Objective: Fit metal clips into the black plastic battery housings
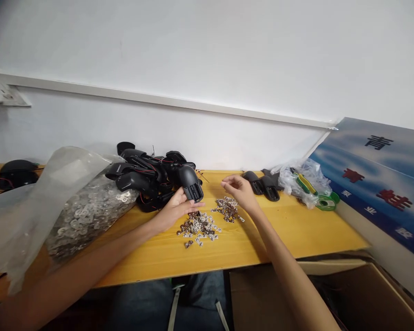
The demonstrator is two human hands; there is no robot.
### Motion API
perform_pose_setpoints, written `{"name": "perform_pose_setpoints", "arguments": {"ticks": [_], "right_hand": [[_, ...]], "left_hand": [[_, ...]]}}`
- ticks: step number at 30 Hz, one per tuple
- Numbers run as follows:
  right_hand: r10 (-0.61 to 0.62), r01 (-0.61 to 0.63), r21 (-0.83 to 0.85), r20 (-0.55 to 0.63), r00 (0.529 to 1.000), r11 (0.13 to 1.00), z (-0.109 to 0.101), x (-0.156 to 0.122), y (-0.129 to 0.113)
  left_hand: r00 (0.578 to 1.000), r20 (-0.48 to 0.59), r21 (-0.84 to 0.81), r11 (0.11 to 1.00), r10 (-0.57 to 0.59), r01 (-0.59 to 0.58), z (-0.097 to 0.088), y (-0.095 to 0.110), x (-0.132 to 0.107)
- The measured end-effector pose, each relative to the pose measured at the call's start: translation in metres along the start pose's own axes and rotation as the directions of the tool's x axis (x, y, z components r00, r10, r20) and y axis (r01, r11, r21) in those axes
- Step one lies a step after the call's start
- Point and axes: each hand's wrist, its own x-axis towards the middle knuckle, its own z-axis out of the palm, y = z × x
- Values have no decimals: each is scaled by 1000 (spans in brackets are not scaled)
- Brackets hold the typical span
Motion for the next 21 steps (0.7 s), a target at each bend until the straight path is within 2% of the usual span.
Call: {"name": "perform_pose_setpoints", "arguments": {"ticks": [2, 5, 7, 9, 16, 21], "right_hand": [[76, -81, 177, 35, 997, 981, 25, -6, -9], [196, -221, 417, 103, 975, 882, 61, -16, -14], [229, -258, 490, 119, 966, 832, 79, -22, -13], [242, -262, 492, 106, 965, 830, 91, -26, -11], [246, -259, 398, 84, 966, 880, 104, -35, -6], [224, -222, 366, 36, 974, 904, 105, -38, -3]], "left_hand": [[1000, -8, 27, 999, 24, -24, 0, -2, 1], [998, -22, 65, 996, 58, -57, 1, -8, 5], [992, -49, 82, 990, 117, -113, 2, -12, 8], [982, -75, 101, 981, 173, -165, 3, -16, 10], [968, -136, 169, 968, 212, -188, 5, -20, 10], [974, -138, 177, 972, 182, -156, 5, -22, 10]]}}
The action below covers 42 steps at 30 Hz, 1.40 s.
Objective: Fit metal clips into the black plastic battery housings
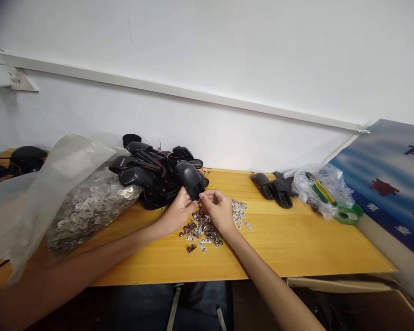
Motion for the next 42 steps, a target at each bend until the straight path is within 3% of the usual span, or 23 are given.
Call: {"name": "perform_pose_setpoints", "arguments": {"ticks": [7, 14, 22, 28, 32, 37, 42], "right_hand": [[53, -51, -36, 47, 998, 998, -4, 3, 0], [-14, 14, -75, 6, 1000, 997, -4, 4, 7], [-35, 43, -106, 80, 996, 993, -17, -2, -3], [-94, 161, -366, 194, 977, 917, -20, -5, -7], [-168, 264, -489, 233, 958, 831, -19, -5, -9], [-218, 343, -525, 286, 933, 779, -20, -6, -8], [-201, 341, -522, 306, 930, 782, -20, -7, -8]], "left_hand": [[1000, -2, 19, 1000, -22, 22, 1, -5, -1], [999, 45, -50, 999, -12, 14, 1, -5, -2], [1000, 25, 29, 999, -16, 16, -1, -7, -3], [998, 59, 5, 1000, 21, -22, 0, -6, -4], [998, 57, -1, 1000, -20, 21, 0, -2, -4], [999, 33, -4, 999, -41, 41, -2, 0, -4], [993, 3, -68, 991, -118, 118, -3, 8, -5]]}}
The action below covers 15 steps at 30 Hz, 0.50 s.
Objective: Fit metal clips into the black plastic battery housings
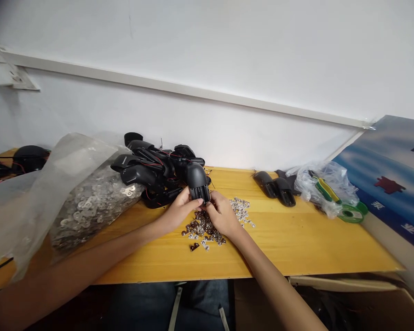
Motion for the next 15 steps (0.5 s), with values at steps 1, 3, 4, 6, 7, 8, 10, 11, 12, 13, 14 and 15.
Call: {"name": "perform_pose_setpoints", "arguments": {"ticks": [1, 3, 4, 6, 7, 8, 10, 11, 12, 13, 14, 15], "right_hand": [[-2, 2, 5, 3, 1000, 1000, 0, 0, -1], [-13, 13, 17, 13, 1000, 1000, -1, 0, -2], [-19, 18, 17, 17, 1000, 1000, -1, -1, -2], [-20, 20, 9, 24, 1000, 1000, -2, -1, -2], [-16, 16, 5, 26, 1000, 1000, -2, -1, -2], [-11, 11, 1, 27, 1000, 1000, -2, -2, -2], [-6, 6, -3, 23, 1000, 1000, -2, -2, -1], [-11, 11, -2, 21, 1000, 1000, -2, -2, 0], [-20, 20, -2, 20, 1000, 1000, -2, -2, 0], [-31, 31, -5, 19, 999, 1000, -2, -2, 1], [-39, 40, -14, 16, 999, 999, -2, -1, 1], [-46, 46, -28, 13, 999, 999, -1, -1, 1]], "left_hand": [[1000, -4, -12, 1000, -10, 10, 0, 2, 0], [1000, -14, -20, 999, -28, 28, 1, 5, -1], [999, -20, -17, 999, -37, 37, 2, 5, -1], [998, -30, -11, 999, -50, 50, 2, 6, -1], [998, -32, -8, 999, -52, 52, 2, 6, -1], [998, -32, -6, 999, -52, 52, 3, 6, 0], [999, -30, -5, 999, -46, 45, 3, 5, 0], [999, -27, -1, 999, -41, 41, 3, 4, 0], [999, -25, 4, 999, -36, 36, 2, 2, 0], [999, -24, 10, 1000, -28, 28, 2, 1, 1], [1000, -23, 15, 1000, -18, 19, 1, 0, 1], [1000, -23, 21, 1000, -9, 10, 1, -1, 1]]}}
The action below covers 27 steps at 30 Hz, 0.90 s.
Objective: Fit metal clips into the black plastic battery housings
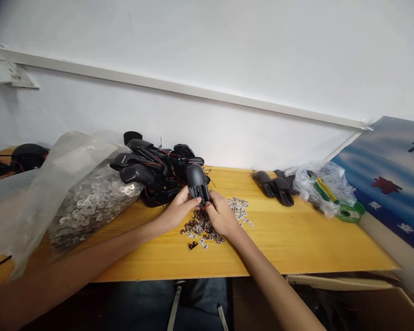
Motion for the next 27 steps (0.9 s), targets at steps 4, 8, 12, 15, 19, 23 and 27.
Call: {"name": "perform_pose_setpoints", "arguments": {"ticks": [4, 8, 12, 15, 19, 23, 27], "right_hand": [[1, -1, -29, -8, 1000, 1000, 1, 0, 1], [10, -10, -23, -8, 1000, 1000, 1, -1, 2], [20, -20, -8, -9, 1000, 1000, 1, -2, 3], [28, -28, 6, -7, 1000, 1000, 1, -2, 3], [32, -32, 11, -13, 999, 999, 1, -1, 2], [37, -36, 69, -12, 999, 997, 1, 0, -1], [8, -7, 84, -10, 1000, 996, 0, 1, -2]], "left_hand": [[1000, 3, 4, 1000, 8, -8, -2, -3, 1], [1000, 5, 3, 1000, 21, -21, -2, -1, 1], [1000, 10, 1, 1000, -7, 6, 0, 2, 0], [1000, 3, -2, 1000, 0, 0, 1, 3, 1], [1000, 18, -18, 1000, -2, 2, 2, 6, 0], [1000, 18, -14, 1000, -23, 24, 2, 12, -3], [999, 30, -9, 999, -32, 32, 3, 16, -4]]}}
